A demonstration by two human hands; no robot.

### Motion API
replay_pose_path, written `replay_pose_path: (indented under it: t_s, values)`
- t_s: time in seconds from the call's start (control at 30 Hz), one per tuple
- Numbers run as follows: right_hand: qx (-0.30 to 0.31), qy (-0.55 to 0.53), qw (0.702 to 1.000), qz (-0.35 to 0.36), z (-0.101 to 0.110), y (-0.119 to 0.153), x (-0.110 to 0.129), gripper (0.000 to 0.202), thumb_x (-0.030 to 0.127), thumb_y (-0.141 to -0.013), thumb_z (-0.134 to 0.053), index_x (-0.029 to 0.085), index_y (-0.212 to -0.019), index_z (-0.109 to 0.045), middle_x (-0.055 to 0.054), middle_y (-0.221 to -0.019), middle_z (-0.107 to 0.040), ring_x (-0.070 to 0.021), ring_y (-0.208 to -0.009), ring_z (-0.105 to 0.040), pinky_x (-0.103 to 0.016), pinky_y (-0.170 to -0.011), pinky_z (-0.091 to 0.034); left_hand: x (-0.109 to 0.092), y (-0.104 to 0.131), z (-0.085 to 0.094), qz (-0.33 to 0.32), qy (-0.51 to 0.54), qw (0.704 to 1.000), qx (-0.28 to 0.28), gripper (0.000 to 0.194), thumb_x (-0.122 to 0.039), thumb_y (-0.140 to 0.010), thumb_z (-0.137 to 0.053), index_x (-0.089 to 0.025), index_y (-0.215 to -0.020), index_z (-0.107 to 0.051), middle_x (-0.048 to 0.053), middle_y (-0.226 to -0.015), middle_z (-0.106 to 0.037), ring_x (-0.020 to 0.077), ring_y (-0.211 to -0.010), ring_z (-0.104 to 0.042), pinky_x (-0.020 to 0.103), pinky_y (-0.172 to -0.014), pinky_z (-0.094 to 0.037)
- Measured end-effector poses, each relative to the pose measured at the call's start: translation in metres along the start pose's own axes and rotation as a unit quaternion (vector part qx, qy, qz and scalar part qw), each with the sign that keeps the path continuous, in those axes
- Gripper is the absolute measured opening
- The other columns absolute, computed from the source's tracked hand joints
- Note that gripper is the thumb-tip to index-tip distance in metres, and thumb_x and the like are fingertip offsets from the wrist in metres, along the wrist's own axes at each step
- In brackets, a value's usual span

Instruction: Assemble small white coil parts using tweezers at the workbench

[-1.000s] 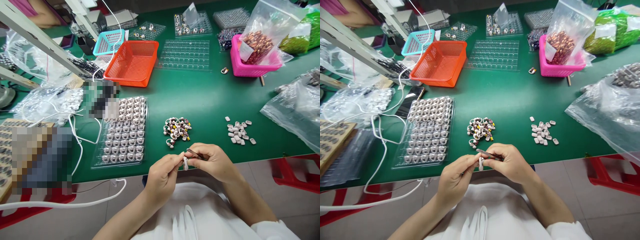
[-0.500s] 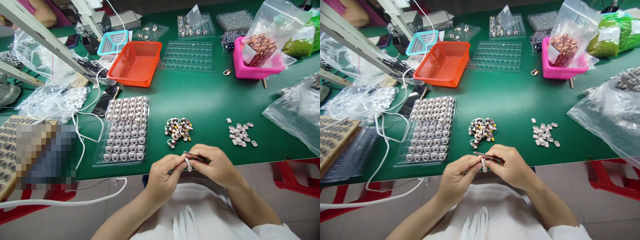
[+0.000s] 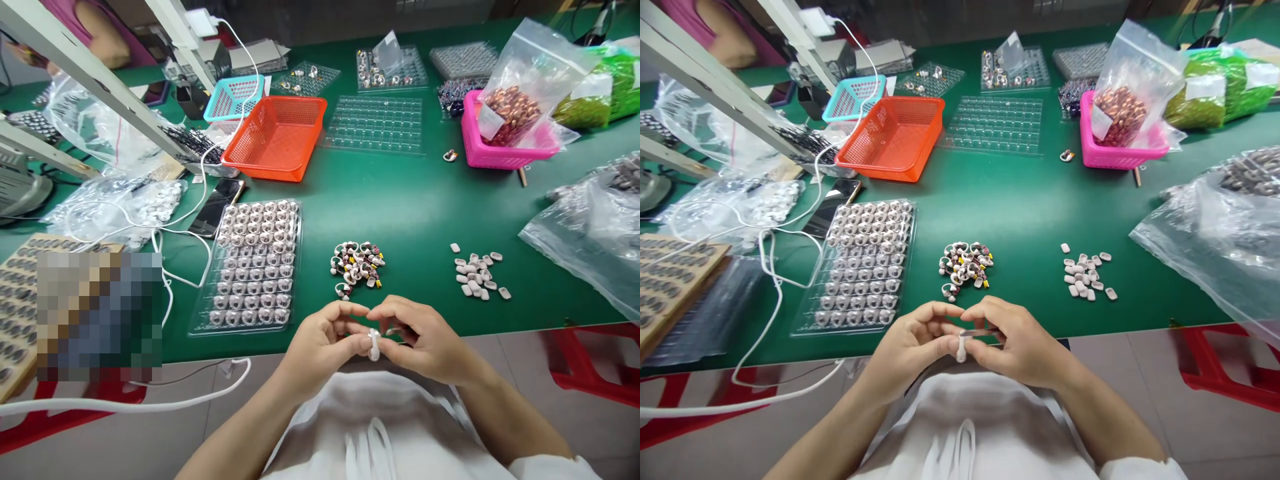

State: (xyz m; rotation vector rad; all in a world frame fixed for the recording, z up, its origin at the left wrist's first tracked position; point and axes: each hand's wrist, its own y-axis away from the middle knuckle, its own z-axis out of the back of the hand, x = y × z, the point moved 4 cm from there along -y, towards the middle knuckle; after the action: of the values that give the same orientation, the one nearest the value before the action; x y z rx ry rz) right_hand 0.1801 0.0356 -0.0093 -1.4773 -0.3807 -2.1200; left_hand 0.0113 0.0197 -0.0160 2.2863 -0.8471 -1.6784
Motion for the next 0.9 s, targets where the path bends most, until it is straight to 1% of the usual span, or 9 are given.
replay_pose_path:
  t_s: [0.1,0.2,0.27,0.33,0.43,0.5,0.57,0.7,0.9]
  values:
    - [0.053,-0.023,0.997,0.042,0.001,0.000,0.005,0.024,0.022,-0.092,-0.064,0.022,-0.116,-0.067,-0.003,-0.090,-0.064,-0.0132,-0.076,-0.057,-0.022,-0.064,-0.044,-0.003,-0.002,-0.001,0.068,0.044,0.996,0.032,0.046,-0.025,-0.066,-0.089,-0.015,-0.099,-0.058,0.002,-0.065,-0.075,0.0154,-0.060,-0.071,0.027,-0.063,-0.056]
    - [0.046,-0.066,0.995,0.058,-0.001,0.001,0.005,0.025,0.021,-0.094,-0.062,0.024,-0.118,-0.069,-0.005,-0.093,-0.065,-0.0138,-0.079,-0.059,-0.023,-0.064,-0.045,-0.004,-0.004,-0.001,0.073,0.031,0.997,0.018,0.050,-0.029,-0.062,-0.092,-0.016,-0.095,-0.057,0.000,-0.062,-0.072,0.0131,-0.056,-0.067,0.024,-0.058,-0.054]
    - [0.021,-0.107,0.993,0.053,-0.004,0.002,0.001,0.022,0.025,-0.095,-0.062,0.022,-0.115,-0.070,-0.006,-0.091,-0.067,-0.0153,-0.079,-0.060,-0.024,-0.066,-0.047,-0.003,-0.004,0.001,0.033,-0.003,0.999,-0.016,0.049,-0.032,-0.062,-0.092,-0.016,-0.093,-0.059,-0.001,-0.064,-0.070,0.0121,-0.057,-0.066,0.022,-0.057,-0.053]
    - [-0.015,-0.157,0.986,0.048,-0.007,0.003,-0.003,0.021,0.033,-0.095,-0.062,0.020,-0.108,-0.072,-0.006,-0.085,-0.067,-0.0171,-0.078,-0.061,-0.027,-0.068,-0.048,-0.005,-0.003,0.002,-0.062,-0.063,0.995,-0.043,0.050,-0.034,-0.058,-0.094,-0.017,-0.094,-0.063,0.001,-0.075,-0.070,0.0142,-0.067,-0.068,0.025,-0.063,-0.056]
    - [-0.070,-0.211,0.974,0.032,-0.013,0.006,-0.009,0.027,0.043,-0.093,-0.062,0.018,-0.097,-0.072,-0.006,-0.079,-0.065,-0.0178,-0.072,-0.059,-0.028,-0.063,-0.048,-0.009,0.000,-0.003,-0.233,-0.169,0.957,-0.035,0.065,-0.038,-0.051,-0.096,-0.021,-0.109,-0.071,0.009,-0.106,-0.072,0.0231,-0.096,-0.070,0.034,-0.087,-0.058]
    - [-0.092,-0.230,0.969,0.017,-0.018,0.008,-0.011,0.029,0.045,-0.093,-0.061,0.018,-0.092,-0.071,-0.005,-0.078,-0.065,-0.0172,-0.067,-0.058,-0.027,-0.059,-0.048,-0.007,0.002,-0.010,-0.296,-0.218,0.930,-0.010,0.075,-0.039,-0.053,-0.094,-0.026,-0.123,-0.069,0.012,-0.126,-0.069,0.0280,-0.116,-0.065,0.039,-0.102,-0.052]
    - [-0.114,-0.241,0.964,0.017,-0.023,0.011,-0.010,0.030,0.047,-0.093,-0.060,0.019,-0.088,-0.069,-0.003,-0.073,-0.063,-0.0154,-0.061,-0.055,-0.026,-0.055,-0.045,-0.004,0.002,-0.017,-0.323,-0.237,0.916,0.012,0.074,-0.035,-0.062,-0.091,-0.031,-0.131,-0.064,0.012,-0.135,-0.066,0.0280,-0.123,-0.063,0.040,-0.108,-0.048]
    - [-0.182,-0.193,0.963,0.036,-0.028,0.016,-0.009,0.039,0.053,-0.093,-0.055,0.019,-0.076,-0.065,-0.003,-0.067,-0.059,-0.0159,-0.057,-0.051,-0.028,-0.055,-0.043,0.002,0.005,-0.026,-0.347,-0.232,0.909,0.004,0.063,-0.025,-0.078,-0.081,-0.032,-0.137,-0.060,0.010,-0.130,-0.070,0.0250,-0.115,-0.069,0.037,-0.104,-0.052]
    - [-0.217,-0.189,0.957,0.022,-0.038,0.016,-0.013,0.045,0.059,-0.089,-0.057,0.020,-0.068,-0.062,-0.004,-0.068,-0.057,-0.0182,-0.060,-0.050,-0.030,-0.057,-0.044,0.007,0.008,-0.025,-0.348,-0.156,0.925,0.004,0.049,-0.023,-0.084,-0.075,-0.028,-0.132,-0.065,0.013,-0.132,-0.068,0.0294,-0.120,-0.066,0.043,-0.103,-0.053]
